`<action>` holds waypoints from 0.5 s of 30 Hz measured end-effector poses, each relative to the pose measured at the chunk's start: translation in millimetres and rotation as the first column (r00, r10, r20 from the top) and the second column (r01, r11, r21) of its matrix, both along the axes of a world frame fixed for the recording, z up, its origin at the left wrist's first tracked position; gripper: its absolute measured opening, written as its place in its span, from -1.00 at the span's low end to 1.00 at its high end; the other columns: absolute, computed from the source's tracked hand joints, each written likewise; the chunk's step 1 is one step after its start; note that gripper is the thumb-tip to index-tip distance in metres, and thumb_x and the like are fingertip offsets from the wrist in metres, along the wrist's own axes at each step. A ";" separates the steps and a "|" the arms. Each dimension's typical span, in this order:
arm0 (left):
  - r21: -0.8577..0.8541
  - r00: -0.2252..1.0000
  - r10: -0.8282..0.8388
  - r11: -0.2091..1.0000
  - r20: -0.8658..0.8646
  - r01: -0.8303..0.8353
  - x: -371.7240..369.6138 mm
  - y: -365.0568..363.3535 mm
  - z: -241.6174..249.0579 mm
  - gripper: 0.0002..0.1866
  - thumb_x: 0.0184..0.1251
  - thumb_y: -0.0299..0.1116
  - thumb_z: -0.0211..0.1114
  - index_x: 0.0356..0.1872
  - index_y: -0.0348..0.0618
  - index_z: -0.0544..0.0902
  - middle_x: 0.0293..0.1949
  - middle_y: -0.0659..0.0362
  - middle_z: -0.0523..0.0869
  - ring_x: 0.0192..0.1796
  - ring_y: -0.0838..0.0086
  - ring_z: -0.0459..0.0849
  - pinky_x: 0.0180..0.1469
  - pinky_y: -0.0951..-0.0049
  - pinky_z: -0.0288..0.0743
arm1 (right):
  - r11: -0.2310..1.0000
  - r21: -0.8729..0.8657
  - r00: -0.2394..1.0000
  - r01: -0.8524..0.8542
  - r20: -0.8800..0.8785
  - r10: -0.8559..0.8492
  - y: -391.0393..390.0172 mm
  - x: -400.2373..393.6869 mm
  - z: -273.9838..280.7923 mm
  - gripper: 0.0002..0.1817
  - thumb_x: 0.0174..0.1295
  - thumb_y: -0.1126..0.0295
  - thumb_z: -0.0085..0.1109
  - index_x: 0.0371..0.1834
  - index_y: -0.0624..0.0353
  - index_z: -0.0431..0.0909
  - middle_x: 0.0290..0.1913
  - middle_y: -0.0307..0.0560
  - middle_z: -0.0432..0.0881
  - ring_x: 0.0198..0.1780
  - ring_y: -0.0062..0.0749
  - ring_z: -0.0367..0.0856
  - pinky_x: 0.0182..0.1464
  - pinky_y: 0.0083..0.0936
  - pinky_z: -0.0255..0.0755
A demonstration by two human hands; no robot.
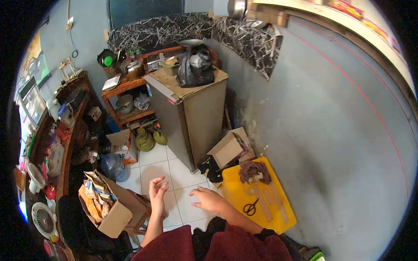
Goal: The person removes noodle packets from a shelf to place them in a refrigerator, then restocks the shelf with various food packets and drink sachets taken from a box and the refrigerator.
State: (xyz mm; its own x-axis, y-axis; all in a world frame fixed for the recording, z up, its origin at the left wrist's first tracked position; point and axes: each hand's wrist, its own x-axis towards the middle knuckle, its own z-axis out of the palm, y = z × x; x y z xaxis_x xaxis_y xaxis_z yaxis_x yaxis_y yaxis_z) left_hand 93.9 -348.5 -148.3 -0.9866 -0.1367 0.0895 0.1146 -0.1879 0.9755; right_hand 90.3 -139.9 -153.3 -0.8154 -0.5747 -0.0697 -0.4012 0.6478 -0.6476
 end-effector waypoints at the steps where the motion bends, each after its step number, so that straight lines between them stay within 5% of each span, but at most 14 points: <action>1: 0.038 0.999 0.031 0.999 -0.016 -0.031 -19.2 -3.7 2.1 -0.73 0.17 -0.52 0.07 -0.07 -0.19 0.38 -0.01 0.15 0.44 -0.05 0.47 0.44 0.03 0.46 0.29 | 0.998 -0.048 0.999 -0.039 -0.014 0.038 -10.0 -18.4 -2.0 -0.57 0.04 0.19 0.15 -0.04 0.11 0.38 -0.07 0.04 0.45 0.00 -0.07 0.41 0.03 -0.32 0.30; 8: 0.030 0.995 0.099 0.995 -0.016 -0.098 -152.3 -33.3 -12.0 -0.72 0.17 -0.50 0.08 -0.07 -0.18 0.39 0.01 0.14 0.44 -0.04 0.45 0.45 0.02 0.44 0.32 | 0.954 -0.171 0.967 -0.246 0.027 0.254 -24.8 -173.3 -41.8 -0.57 0.02 0.22 0.19 -0.04 0.12 0.40 -0.06 0.08 0.47 -0.03 -0.06 0.44 0.01 -0.32 0.32; 10: -0.013 0.994 0.097 0.995 -0.044 -0.098 -208.9 -44.6 -0.1 -0.72 0.17 -0.50 0.08 -0.07 -0.18 0.40 0.01 0.14 0.45 -0.04 0.46 0.45 0.00 0.44 0.33 | 0.973 -0.157 0.947 -0.171 0.247 0.207 -27.8 -223.3 -24.1 -0.57 0.01 0.23 0.21 -0.05 0.11 0.42 -0.06 0.09 0.47 -0.05 -0.07 0.46 0.00 -0.31 0.33; 12: -0.017 0.985 0.085 0.996 0.148 -0.083 -245.2 -61.1 13.7 -0.73 0.18 -0.51 0.08 -0.07 -0.17 0.41 0.01 0.14 0.46 -0.03 0.47 0.46 -0.01 0.45 0.34 | 0.977 -0.004 0.970 -0.212 0.119 0.211 -36.1 -275.8 -16.2 -0.60 0.02 0.26 0.22 -0.06 0.12 0.44 -0.12 0.01 0.49 -0.11 -0.17 0.51 -0.06 -0.39 0.38; 15: -0.032 0.994 0.078 0.997 0.081 -0.076 -296.4 -81.2 31.7 -0.75 0.19 -0.48 0.10 -0.08 -0.17 0.42 0.03 0.15 0.45 -0.01 0.48 0.46 0.01 0.47 0.32 | 0.948 -0.241 0.971 -0.209 0.069 0.231 -62.9 -338.6 9.7 -0.65 0.00 0.31 0.21 -0.12 0.12 0.47 -0.15 0.04 0.49 -0.15 -0.13 0.51 -0.10 -0.34 0.38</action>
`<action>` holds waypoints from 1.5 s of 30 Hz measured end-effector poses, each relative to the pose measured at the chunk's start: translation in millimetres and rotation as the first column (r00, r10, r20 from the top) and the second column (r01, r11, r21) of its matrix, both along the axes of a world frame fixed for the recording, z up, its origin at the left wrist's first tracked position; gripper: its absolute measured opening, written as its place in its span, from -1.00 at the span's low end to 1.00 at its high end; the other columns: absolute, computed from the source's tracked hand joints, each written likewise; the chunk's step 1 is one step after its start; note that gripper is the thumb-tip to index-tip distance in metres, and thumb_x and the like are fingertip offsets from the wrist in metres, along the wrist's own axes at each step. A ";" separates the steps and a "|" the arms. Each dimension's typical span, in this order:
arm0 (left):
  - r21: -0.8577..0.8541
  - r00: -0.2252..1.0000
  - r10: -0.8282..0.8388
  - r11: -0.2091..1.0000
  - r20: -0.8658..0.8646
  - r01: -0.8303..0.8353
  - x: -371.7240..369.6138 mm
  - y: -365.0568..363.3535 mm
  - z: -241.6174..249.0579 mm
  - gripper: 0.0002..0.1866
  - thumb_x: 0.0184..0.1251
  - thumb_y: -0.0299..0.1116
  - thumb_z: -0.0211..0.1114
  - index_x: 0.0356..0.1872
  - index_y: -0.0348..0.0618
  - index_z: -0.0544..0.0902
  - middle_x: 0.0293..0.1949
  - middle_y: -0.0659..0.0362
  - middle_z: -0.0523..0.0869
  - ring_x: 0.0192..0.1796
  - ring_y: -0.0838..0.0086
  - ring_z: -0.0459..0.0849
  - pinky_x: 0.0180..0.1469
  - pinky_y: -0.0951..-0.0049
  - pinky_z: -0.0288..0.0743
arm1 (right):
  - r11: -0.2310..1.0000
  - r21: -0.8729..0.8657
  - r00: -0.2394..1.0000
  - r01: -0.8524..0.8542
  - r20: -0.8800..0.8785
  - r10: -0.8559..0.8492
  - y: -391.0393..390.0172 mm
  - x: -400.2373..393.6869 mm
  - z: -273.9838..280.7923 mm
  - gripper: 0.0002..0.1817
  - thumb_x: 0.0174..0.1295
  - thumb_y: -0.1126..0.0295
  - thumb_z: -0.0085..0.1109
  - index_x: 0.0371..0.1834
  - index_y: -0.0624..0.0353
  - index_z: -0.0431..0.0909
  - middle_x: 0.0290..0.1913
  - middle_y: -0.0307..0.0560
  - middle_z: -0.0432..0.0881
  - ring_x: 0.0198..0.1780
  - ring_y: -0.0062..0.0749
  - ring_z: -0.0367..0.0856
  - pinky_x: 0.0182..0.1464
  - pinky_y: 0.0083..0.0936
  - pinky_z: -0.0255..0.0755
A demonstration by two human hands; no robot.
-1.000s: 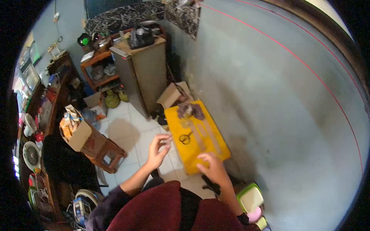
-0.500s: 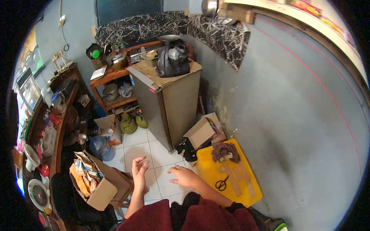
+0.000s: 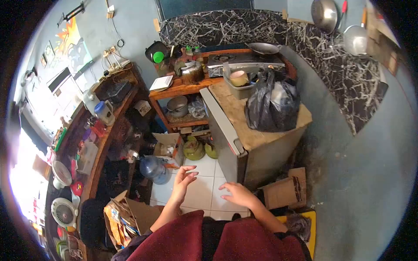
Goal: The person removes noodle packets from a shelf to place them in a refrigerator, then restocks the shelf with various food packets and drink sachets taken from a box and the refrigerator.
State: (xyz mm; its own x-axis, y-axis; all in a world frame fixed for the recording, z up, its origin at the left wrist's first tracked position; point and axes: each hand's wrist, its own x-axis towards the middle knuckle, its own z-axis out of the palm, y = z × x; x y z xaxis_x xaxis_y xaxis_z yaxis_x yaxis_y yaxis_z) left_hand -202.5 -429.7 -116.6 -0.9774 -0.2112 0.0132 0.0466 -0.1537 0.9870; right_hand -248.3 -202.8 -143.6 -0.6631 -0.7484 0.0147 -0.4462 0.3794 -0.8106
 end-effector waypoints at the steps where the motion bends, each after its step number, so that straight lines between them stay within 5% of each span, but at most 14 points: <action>1: -0.051 0.999 -0.021 0.999 -0.040 0.019 -13.6 -4.5 0.6 -0.75 0.20 -0.46 0.10 -0.08 -0.16 0.42 0.05 0.15 0.45 0.02 0.47 0.45 0.02 0.47 0.31 | 1.000 -0.004 1.000 -0.008 0.012 0.008 -11.6 -17.1 9.6 -0.65 0.00 0.31 0.21 -0.12 0.12 0.47 -0.15 0.04 0.49 -0.15 -0.13 0.51 -0.10 -0.34 0.38; 3: -0.065 0.998 0.001 0.998 -0.062 -0.005 -43.2 -19.9 -11.3 -0.74 0.18 -0.45 0.12 -0.08 -0.16 0.42 0.08 0.09 0.42 0.11 0.37 0.39 0.12 0.41 0.23 | 0.990 -0.140 0.991 0.025 -0.130 -0.043 -41.5 -48.2 24.3 -0.73 0.01 0.36 0.17 -0.18 0.12 0.47 -0.15 -0.04 0.49 -0.13 -0.11 0.47 -0.05 -0.31 0.32; 4: -0.220 0.988 0.047 0.972 -0.145 -0.078 -60.9 -30.2 -20.1 -0.73 0.17 -0.46 0.12 -0.07 -0.17 0.42 0.10 0.06 0.40 0.16 0.32 0.33 0.17 0.37 0.17 | 0.991 -0.134 0.993 0.021 -0.112 -0.036 -58.5 -63.6 25.9 -0.73 0.01 0.36 0.17 -0.18 0.12 0.47 -0.15 -0.04 0.49 -0.13 -0.11 0.47 -0.05 -0.31 0.32; 6: -0.403 0.968 0.084 0.898 -0.237 -0.177 -97.6 -50.2 -28.3 -0.70 0.14 -0.48 0.12 -0.06 -0.19 0.42 0.14 -0.02 0.35 0.28 0.22 0.20 0.27 0.29 0.00 | 0.968 -0.251 0.886 0.002 -0.448 -0.118 -94.3 -88.7 24.9 -0.79 -0.03 0.42 0.16 -0.27 0.10 0.50 -0.12 -0.09 0.47 -0.13 -0.15 0.44 -0.02 -0.34 0.29; 10: -0.334 0.979 0.000 0.940 -0.206 -0.070 -197.5 -94.0 -31.6 -0.70 0.14 -0.49 0.12 -0.07 -0.19 0.43 0.15 -0.02 0.35 0.30 0.21 0.18 0.27 0.33 0.00 | 0.930 -0.360 0.853 0.071 -0.462 -0.244 -157.0 -141.4 18.4 -0.82 -0.08 0.46 0.19 -0.34 0.09 0.51 -0.11 -0.13 0.45 -0.11 -0.14 0.42 0.02 -0.28 0.25; 15: -0.548 0.904 -0.293 0.832 -0.310 0.082 -373.0 -128.2 -23.4 -0.76 0.11 -0.49 0.14 -0.16 -0.22 0.47 0.07 -0.06 0.43 0.27 0.03 0.22 0.22 0.28 0.11 | 0.864 -0.485 0.889 0.134 -0.327 -0.321 -226.8 -242.4 -3.4 -0.86 -0.05 0.49 0.16 -0.38 0.10 0.51 -0.09 -0.12 0.44 -0.12 -0.10 0.41 0.00 -0.20 0.23; 17: -0.666 0.873 -0.415 0.730 -0.256 0.152 -430.5 -132.9 -17.8 -0.76 0.10 -0.47 0.15 -0.17 -0.21 0.47 0.05 -0.06 0.44 0.22 -0.01 0.26 0.19 0.24 0.15 | 0.775 -0.503 0.647 0.381 -0.453 -0.613 -243.9 -282.0 4.9 -0.88 -0.05 0.51 0.14 -0.40 0.09 0.52 -0.10 -0.10 0.43 -0.15 -0.10 0.41 -0.05 -0.18 0.24; 20: -0.873 0.670 -0.700 0.460 -0.246 0.160 -483.3 -148.8 -16.2 -0.72 0.09 -0.44 0.14 -0.13 -0.19 0.47 0.00 -0.02 0.42 0.16 0.06 0.29 0.15 0.19 0.18 | 0.587 -0.395 0.384 0.707 -0.483 -0.787 -263.8 -333.5 17.8 -0.80 -0.02 0.49 0.09 -0.27 0.07 0.47 -0.10 -0.07 0.43 -0.14 -0.12 0.39 -0.06 -0.21 0.22; 22: -0.870 0.589 -0.785 0.413 -0.191 0.269 -496.3 -156.6 -13.8 -0.70 0.10 -0.44 0.13 -0.09 -0.18 0.46 0.03 -0.02 0.39 0.19 0.07 0.25 0.16 0.17 0.16 | 0.331 -0.265 0.137 0.906 -0.555 -0.820 -272.5 -361.7 10.3 -0.72 0.00 0.40 0.06 -0.16 0.11 0.41 -0.17 -0.07 0.43 -0.14 -0.15 0.37 -0.06 -0.25 0.20; 26: -0.858 0.495 -0.817 0.456 -0.297 0.238 -502.5 -157.2 -23.1 -0.69 0.11 -0.38 0.12 -0.08 -0.18 0.45 -0.01 0.05 0.40 0.16 0.02 0.23 0.16 0.14 0.15 | 0.103 -0.062 0.042 0.993 -0.626 -0.779 -287.0 -373.3 14.3 -0.72 0.01 0.33 0.06 -0.19 0.13 0.42 -0.26 -0.07 0.42 -0.18 -0.16 0.37 -0.10 -0.27 0.21; 31: -0.851 0.531 -0.761 0.508 -0.373 0.130 -497.1 -151.9 -32.9 -0.68 0.15 -0.35 0.05 -0.04 -0.10 0.44 -0.02 0.07 0.39 0.15 0.06 0.21 0.14 0.11 0.10 | 0.061 -0.015 0.037 0.998 -0.640 -0.768 -286.2 -375.7 8.7 -0.73 0.01 0.28 0.05 -0.23 0.15 0.43 -0.33 -0.04 0.39 -0.20 -0.16 0.38 -0.12 -0.29 0.24; 40: -0.934 0.546 -0.759 0.321 -0.354 -0.159 -496.9 -152.6 -31.7 -0.73 0.11 -0.25 0.05 -0.15 -0.05 0.46 -0.13 0.13 0.44 0.02 0.23 0.33 -0.01 0.12 0.14 | -0.059 -0.190 -0.166 0.980 -0.615 -0.771 -296.0 -375.8 1.3 -0.82 0.05 0.31 0.02 -0.38 0.18 0.47 -0.31 0.00 0.44 -0.21 -0.13 0.42 -0.13 -0.29 0.32; 45: -0.975 0.474 -0.856 0.134 -0.205 -0.179 -472.6 -182.6 -12.0 -0.81 0.08 -0.30 0.07 -0.29 -0.10 0.43 -0.30 0.06 0.46 -0.20 0.18 0.43 -0.14 0.13 0.22 | -0.057 -0.148 -0.135 0.987 -0.600 -0.789 -331.0 -345.2 2.5 -0.87 -0.01 0.36 0.04 -0.48 0.19 0.42 -0.39 -0.03 0.43 -0.28 -0.14 0.43 -0.21 -0.28 0.35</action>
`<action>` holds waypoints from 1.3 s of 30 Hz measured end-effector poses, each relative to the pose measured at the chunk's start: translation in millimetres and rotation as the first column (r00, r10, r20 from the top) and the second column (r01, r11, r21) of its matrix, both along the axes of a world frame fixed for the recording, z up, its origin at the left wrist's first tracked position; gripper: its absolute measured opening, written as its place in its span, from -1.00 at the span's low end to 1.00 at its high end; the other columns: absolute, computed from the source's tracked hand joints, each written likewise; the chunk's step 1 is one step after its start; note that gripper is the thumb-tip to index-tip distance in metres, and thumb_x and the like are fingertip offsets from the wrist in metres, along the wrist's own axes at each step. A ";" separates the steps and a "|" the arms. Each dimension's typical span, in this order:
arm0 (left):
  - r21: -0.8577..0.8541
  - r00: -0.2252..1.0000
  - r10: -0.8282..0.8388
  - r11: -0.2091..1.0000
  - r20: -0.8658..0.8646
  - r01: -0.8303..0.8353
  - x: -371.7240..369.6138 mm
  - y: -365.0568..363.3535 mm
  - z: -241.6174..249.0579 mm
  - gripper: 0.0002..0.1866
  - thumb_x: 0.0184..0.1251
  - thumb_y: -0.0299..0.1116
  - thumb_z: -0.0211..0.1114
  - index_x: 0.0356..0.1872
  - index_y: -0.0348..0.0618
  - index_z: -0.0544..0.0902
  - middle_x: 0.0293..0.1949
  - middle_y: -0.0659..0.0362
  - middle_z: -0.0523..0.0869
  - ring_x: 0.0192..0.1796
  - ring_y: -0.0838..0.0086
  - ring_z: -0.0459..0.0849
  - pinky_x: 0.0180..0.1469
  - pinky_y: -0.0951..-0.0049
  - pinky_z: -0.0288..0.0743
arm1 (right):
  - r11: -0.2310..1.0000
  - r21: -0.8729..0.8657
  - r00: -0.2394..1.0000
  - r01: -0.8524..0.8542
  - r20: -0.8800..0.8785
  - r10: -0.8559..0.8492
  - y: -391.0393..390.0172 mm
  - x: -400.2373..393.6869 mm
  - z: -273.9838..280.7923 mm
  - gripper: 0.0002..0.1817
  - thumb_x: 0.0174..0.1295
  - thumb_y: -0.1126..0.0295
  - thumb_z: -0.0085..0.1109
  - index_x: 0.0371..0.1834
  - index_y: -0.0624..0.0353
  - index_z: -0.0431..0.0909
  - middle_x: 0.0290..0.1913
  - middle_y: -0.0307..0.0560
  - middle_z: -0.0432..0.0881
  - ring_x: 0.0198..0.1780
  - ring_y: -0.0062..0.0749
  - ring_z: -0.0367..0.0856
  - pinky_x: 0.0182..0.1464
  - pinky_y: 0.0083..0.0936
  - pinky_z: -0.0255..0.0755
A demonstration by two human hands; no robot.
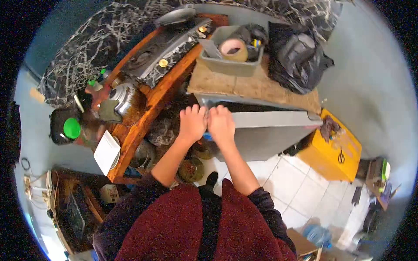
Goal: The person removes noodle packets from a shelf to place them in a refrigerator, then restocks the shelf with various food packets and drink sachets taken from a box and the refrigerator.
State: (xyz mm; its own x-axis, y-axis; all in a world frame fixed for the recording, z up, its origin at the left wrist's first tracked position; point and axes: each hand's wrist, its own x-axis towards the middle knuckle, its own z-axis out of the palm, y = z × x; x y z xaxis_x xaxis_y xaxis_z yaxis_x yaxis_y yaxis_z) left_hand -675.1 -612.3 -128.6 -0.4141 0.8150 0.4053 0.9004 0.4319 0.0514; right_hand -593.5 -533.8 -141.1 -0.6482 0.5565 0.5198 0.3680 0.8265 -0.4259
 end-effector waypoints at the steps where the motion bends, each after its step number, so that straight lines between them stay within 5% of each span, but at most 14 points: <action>1: 0.011 0.996 -0.073 0.997 0.059 0.073 10.9 -15.3 -1.0 -0.80 0.08 -0.32 0.06 -0.26 -0.12 0.45 -0.28 0.05 0.49 -0.21 0.16 0.44 -0.16 0.15 0.25 | 1.000 -0.013 1.000 -0.017 0.015 0.017 -15.9 17.8 1.8 -0.88 -0.02 0.37 0.04 -0.50 0.18 0.41 -0.41 -0.04 0.41 -0.29 -0.15 0.42 -0.23 -0.30 0.34; 3: -0.118 0.892 -0.182 0.961 0.414 0.251 31.5 -39.5 -4.4 -0.78 0.13 -0.33 0.01 -0.24 -0.21 0.42 -0.27 -0.02 0.48 -0.21 0.07 0.44 -0.18 0.11 0.29 | 0.997 -0.047 0.998 -0.061 0.004 0.061 -39.9 56.8 6.1 -0.90 -0.05 0.39 0.06 -0.50 0.17 0.40 -0.44 -0.08 0.39 -0.31 -0.17 0.41 -0.22 -0.29 0.34; 5: 0.037 0.719 -0.364 0.903 0.592 0.427 63.4 -57.1 -21.3 -0.76 0.19 -0.36 -0.07 -0.23 -0.35 0.35 -0.25 -0.15 0.45 -0.20 -0.03 0.42 -0.13 0.13 0.31 | 0.995 -0.083 0.998 -0.056 -0.001 0.056 -53.9 100.8 9.0 -0.90 -0.06 0.41 0.08 -0.49 0.16 0.40 -0.44 -0.10 0.39 -0.32 -0.18 0.41 -0.20 -0.28 0.33; 7: 0.078 0.499 -0.294 0.910 0.815 0.408 110.3 -69.3 -18.1 -0.77 0.16 -0.39 -0.07 -0.22 -0.33 0.33 -0.20 -0.18 0.40 -0.12 -0.04 0.39 -0.09 0.14 0.28 | 0.991 -0.036 0.992 -0.127 0.014 0.127 -62.5 145.8 10.0 -0.83 -0.12 0.40 0.15 -0.41 0.12 0.45 -0.31 -0.12 0.44 -0.23 -0.18 0.41 -0.05 -0.26 0.30; 13: 0.405 0.026 -0.555 0.636 0.831 0.657 180.8 -66.6 -22.1 -0.52 0.17 -0.45 0.03 0.14 -0.30 0.20 0.08 -0.07 0.28 0.17 0.16 0.27 0.19 0.31 0.13 | 0.902 -0.184 0.915 0.391 0.188 -0.358 -99.8 249.9 34.2 -0.42 -0.24 0.27 0.37 -0.06 0.14 0.41 0.18 0.21 0.18 0.15 0.12 0.20 0.16 -0.16 0.13; 16: 0.457 -0.292 -0.373 0.509 0.881 0.730 198.9 -56.1 -21.2 -0.42 0.13 -0.48 0.11 0.22 -0.23 0.17 0.22 0.00 0.20 0.24 0.24 0.23 0.27 0.36 0.07 | 0.698 -0.267 0.743 0.665 0.332 -0.581 -125.8 285.1 46.7 -0.40 -0.10 0.28 0.29 0.07 0.12 0.33 0.18 0.20 0.19 0.16 0.11 0.21 0.14 -0.18 0.16; 22: 0.376 -0.154 -0.472 0.423 0.868 0.824 214.5 -42.1 -46.0 -0.48 0.15 -0.44 0.12 0.18 -0.04 0.28 0.25 0.01 0.20 0.31 0.21 0.14 0.28 0.30 0.04 | 0.498 -0.289 0.573 0.818 0.333 -0.748 -146.0 331.3 50.6 -0.43 0.00 0.36 0.19 0.13 0.16 0.26 0.05 0.17 0.32 0.09 0.04 0.29 0.13 -0.26 0.19; 24: 0.352 -0.191 -0.341 0.508 0.920 0.786 209.8 -40.8 -54.2 -0.51 0.15 -0.43 0.13 0.16 -0.04 0.31 0.25 -0.02 0.20 0.31 0.20 0.15 0.28 0.30 0.03 | 0.441 -0.048 0.420 0.896 0.407 -0.811 -145.3 342.2 38.8 -0.38 -0.03 0.34 0.22 0.17 0.11 0.24 0.13 0.17 0.26 0.15 0.05 0.23 0.19 -0.19 0.11; 28: 0.268 0.002 -0.444 0.544 0.896 0.795 183.8 -35.9 -83.8 -0.55 0.10 -0.40 0.18 0.08 -0.10 0.37 0.18 -0.09 0.28 0.28 0.13 0.20 0.26 0.29 0.07 | 0.308 0.246 0.208 0.919 0.361 -0.909 -125.2 366.3 7.9 -0.26 -0.06 0.19 0.24 0.25 -0.02 0.16 0.26 0.11 0.14 0.28 -0.01 0.09 0.26 -0.01 -0.07; 32: 0.220 0.080 -0.407 0.637 0.910 0.739 145.2 -34.2 -116.3 -0.56 0.09 -0.42 0.18 0.06 -0.14 0.39 0.17 -0.08 0.31 0.27 0.15 0.21 0.27 0.32 0.05 | 0.195 0.316 0.096 0.928 0.303 -0.948 -99.5 372.7 -5.0 -0.27 -0.04 0.17 0.22 0.25 -0.02 0.15 0.28 0.08 0.11 0.30 -0.01 0.07 0.27 -0.01 -0.11; 34: 0.197 0.128 -0.391 0.688 0.912 0.699 127.1 -32.4 -129.7 -0.56 0.09 -0.42 0.18 0.06 -0.15 0.39 0.16 -0.07 0.32 0.27 0.16 0.22 0.27 0.32 0.04 | -0.001 0.338 -0.073 0.941 0.200 -0.977 -84.4 361.2 -17.1 -0.26 -0.03 0.18 0.21 0.26 0.00 0.14 0.29 0.07 0.09 0.31 0.03 0.04 0.26 -0.01 -0.11; 36: 0.100 0.213 -0.281 0.790 0.936 0.605 107.8 -26.0 -138.6 -0.55 0.08 -0.43 0.18 0.06 -0.16 0.39 0.15 -0.05 0.34 0.25 0.17 0.25 0.26 0.34 0.05 | 0.013 0.282 -0.010 0.959 0.078 -0.997 -71.6 341.1 -35.4 -0.30 -0.06 0.28 0.22 0.23 0.02 0.18 0.28 0.10 0.10 0.31 0.08 0.01 0.25 -0.02 -0.07; 38: 0.080 0.257 -0.285 0.798 0.923 0.598 82.0 -12.7 -176.7 -0.57 0.08 -0.44 0.17 0.05 -0.16 0.40 0.13 0.00 0.37 0.22 0.20 0.28 0.26 0.36 0.06 | 0.361 0.112 0.376 0.926 -0.185 -0.908 -60.0 315.7 -66.8 -0.42 -0.09 0.42 0.21 0.11 0.08 0.33 0.26 0.16 0.12 0.28 0.10 0.06 0.22 -0.04 -0.01; 39: 0.066 0.180 -0.191 0.840 0.965 0.538 67.9 -4.9 -199.1 -0.57 0.09 -0.45 0.16 0.05 -0.14 0.40 0.12 0.02 0.38 0.20 0.23 0.29 0.25 0.37 0.06 | 0.459 0.030 0.459 0.888 -0.124 -0.880 -58.7 296.7 -91.8 -0.51 -0.11 0.48 0.19 0.00 0.12 0.39 0.22 0.18 0.16 0.24 0.11 0.12 0.20 -0.06 0.04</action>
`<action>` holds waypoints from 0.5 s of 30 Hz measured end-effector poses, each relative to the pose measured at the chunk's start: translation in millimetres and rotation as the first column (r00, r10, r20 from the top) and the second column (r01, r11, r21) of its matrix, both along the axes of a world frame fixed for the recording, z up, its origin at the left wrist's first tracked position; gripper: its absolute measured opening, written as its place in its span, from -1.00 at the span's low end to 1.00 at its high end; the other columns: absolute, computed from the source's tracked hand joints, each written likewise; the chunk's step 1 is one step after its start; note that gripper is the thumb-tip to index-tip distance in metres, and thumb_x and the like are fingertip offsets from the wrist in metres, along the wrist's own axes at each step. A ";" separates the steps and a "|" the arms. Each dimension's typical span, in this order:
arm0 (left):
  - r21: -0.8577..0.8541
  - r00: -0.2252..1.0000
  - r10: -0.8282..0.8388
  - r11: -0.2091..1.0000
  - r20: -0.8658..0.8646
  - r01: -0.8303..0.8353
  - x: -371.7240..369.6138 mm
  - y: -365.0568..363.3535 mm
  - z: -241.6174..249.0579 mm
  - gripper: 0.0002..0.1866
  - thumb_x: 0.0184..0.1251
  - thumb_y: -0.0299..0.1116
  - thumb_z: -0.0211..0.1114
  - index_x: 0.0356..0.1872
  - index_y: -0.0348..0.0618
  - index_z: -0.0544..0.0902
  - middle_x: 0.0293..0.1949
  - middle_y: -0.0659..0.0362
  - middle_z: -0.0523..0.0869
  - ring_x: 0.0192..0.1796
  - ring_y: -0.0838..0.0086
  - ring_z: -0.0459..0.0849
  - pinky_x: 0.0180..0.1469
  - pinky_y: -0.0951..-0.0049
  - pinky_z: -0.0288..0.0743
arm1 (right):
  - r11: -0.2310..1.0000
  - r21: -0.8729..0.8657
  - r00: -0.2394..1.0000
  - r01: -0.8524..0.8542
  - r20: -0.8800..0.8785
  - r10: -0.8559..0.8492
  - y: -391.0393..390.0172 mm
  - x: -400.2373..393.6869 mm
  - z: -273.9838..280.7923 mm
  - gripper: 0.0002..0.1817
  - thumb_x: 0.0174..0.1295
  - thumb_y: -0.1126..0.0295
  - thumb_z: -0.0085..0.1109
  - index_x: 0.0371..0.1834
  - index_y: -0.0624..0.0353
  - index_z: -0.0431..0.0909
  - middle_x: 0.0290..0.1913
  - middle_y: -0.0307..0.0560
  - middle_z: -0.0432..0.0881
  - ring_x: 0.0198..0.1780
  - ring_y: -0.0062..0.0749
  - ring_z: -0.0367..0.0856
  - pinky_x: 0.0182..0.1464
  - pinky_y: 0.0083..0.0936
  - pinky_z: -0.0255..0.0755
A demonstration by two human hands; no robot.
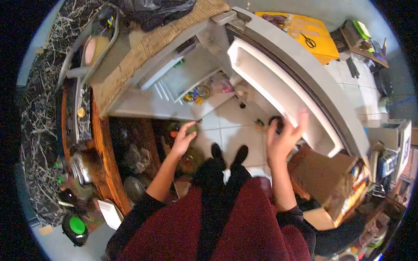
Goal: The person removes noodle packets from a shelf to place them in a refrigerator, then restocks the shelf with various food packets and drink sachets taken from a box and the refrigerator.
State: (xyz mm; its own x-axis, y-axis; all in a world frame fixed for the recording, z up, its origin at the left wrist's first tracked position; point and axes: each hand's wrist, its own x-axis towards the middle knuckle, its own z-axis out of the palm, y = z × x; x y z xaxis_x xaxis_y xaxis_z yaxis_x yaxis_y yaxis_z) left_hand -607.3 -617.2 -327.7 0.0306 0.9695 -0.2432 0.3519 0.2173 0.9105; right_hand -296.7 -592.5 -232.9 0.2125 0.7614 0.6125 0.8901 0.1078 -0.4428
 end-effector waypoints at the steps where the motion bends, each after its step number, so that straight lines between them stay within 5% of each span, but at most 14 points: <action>1: -0.083 0.994 0.065 0.995 0.093 -0.057 -13.7 11.9 -15.2 -0.58 0.09 -0.45 0.16 0.05 -0.12 0.40 0.11 0.04 0.40 0.19 0.25 0.31 0.25 0.38 0.07 | 0.992 -0.081 0.994 -0.102 -0.054 0.097 1.7 -20.7 -28.9 -0.59 -0.14 0.53 0.18 -0.11 0.16 0.46 0.19 0.21 0.20 0.19 0.12 0.19 0.17 -0.08 0.09; 3: -0.088 0.988 0.153 0.985 0.035 -0.149 -31.8 40.9 -45.1 -0.59 0.10 -0.44 0.17 0.04 -0.15 0.41 0.06 0.12 0.44 0.14 0.31 0.34 0.19 0.37 0.14 | 0.887 -0.255 0.923 -0.385 -0.078 0.378 14.6 -57.2 -82.7 -0.70 -0.16 0.54 0.16 -0.25 0.22 0.47 0.07 0.17 0.33 0.08 0.07 0.31 0.09 -0.14 0.21; 5: -0.154 0.975 0.210 0.964 -0.068 -0.218 -55.8 78.5 -88.1 -0.59 0.07 -0.43 0.19 0.02 -0.17 0.42 0.03 0.12 0.46 0.08 0.33 0.38 0.14 0.37 0.20 | 0.731 -0.393 0.830 -0.558 -0.283 0.481 21.6 -97.0 -158.5 -0.77 -0.15 0.54 0.13 -0.33 0.20 0.46 -0.08 0.07 0.44 -0.04 -0.05 0.41 -0.01 -0.21 0.33; 7: -0.042 0.950 0.247 0.965 -0.188 -0.260 -84.0 128.9 -147.7 -0.57 0.04 -0.42 0.22 0.01 -0.16 0.43 0.01 0.10 0.47 0.07 0.32 0.39 0.11 0.37 0.24 | 0.489 -0.584 0.753 -0.648 -0.396 0.526 39.2 -129.9 -257.0 -0.76 -0.08 0.44 0.12 -0.27 0.07 0.50 -0.09 0.04 0.44 0.02 -0.10 0.40 0.01 -0.27 0.35; 9: 0.120 0.910 0.253 0.967 -0.329 -0.226 -126.8 191.0 -204.1 -0.53 0.02 -0.39 0.23 0.03 -0.18 0.42 0.03 0.01 0.44 0.12 0.26 0.36 0.14 0.33 0.22 | 0.293 -0.742 0.709 -0.603 -0.331 0.622 71.4 -164.5 -318.6 -0.77 -0.08 0.41 0.10 -0.29 0.01 0.54 -0.20 -0.06 0.51 -0.09 -0.19 0.50 -0.08 -0.27 0.41; 11: 0.294 0.743 0.375 0.923 -0.554 -0.247 -160.7 263.1 -249.7 -0.49 0.02 -0.32 0.23 0.07 -0.19 0.40 0.08 -0.08 0.41 0.14 0.12 0.34 0.18 0.25 0.19 | 0.297 -0.797 0.669 -0.525 -0.171 0.723 105.8 -201.5 -389.0 -0.76 -0.04 0.43 -0.01 -0.28 -0.01 0.56 -0.25 -0.08 0.54 -0.20 -0.22 0.55 -0.16 -0.28 0.43; 12: 0.376 0.582 0.301 0.926 -0.756 0.010 -197.3 297.7 -277.0 -0.47 0.01 -0.28 0.23 0.07 -0.23 0.40 0.06 -0.13 0.42 0.11 0.02 0.37 0.16 0.23 0.22 | 0.313 -0.809 0.650 -0.498 -0.110 0.752 120.5 -219.9 -430.2 -0.75 -0.02 0.45 -0.05 -0.27 -0.01 0.57 -0.27 -0.06 0.55 -0.23 -0.21 0.56 -0.21 -0.28 0.45; 13: 0.404 0.600 0.344 0.914 -0.722 -0.037 -192.2 316.8 -254.0 -0.48 -0.03 -0.26 0.26 0.00 -0.27 0.44 -0.02 -0.14 0.48 0.05 0.00 0.42 0.13 0.24 0.26 | 0.257 -0.840 0.647 -0.477 -0.139 0.750 135.5 -233.2 -449.1 -0.78 -0.01 0.48 -0.06 -0.32 0.13 0.56 -0.25 0.00 0.57 -0.20 -0.24 0.57 -0.19 -0.33 0.47; 14: 0.437 0.709 0.458 0.869 -0.536 -0.232 -183.2 330.0 -246.2 -0.49 -0.07 -0.25 0.29 -0.07 -0.33 0.48 -0.09 -0.16 0.52 0.01 0.01 0.45 0.10 0.21 0.29 | 0.383 -0.770 0.731 -0.510 -0.154 0.664 142.7 -245.7 -461.8 -0.77 -0.03 0.47 -0.03 -0.29 0.10 0.57 -0.26 -0.01 0.56 -0.16 -0.25 0.56 -0.17 -0.29 0.46; 15: 0.474 0.691 0.476 0.854 -0.544 -0.214 -186.3 341.3 -253.6 -0.50 -0.10 -0.26 0.29 -0.11 -0.35 0.48 -0.13 -0.18 0.52 -0.03 0.03 0.47 0.07 0.22 0.30 | 0.419 -0.736 0.808 -0.532 -0.293 0.512 146.7 -258.4 -478.7 -0.75 -0.04 0.47 -0.02 -0.26 0.06 0.56 -0.24 -0.01 0.55 -0.14 -0.20 0.55 -0.14 -0.27 0.45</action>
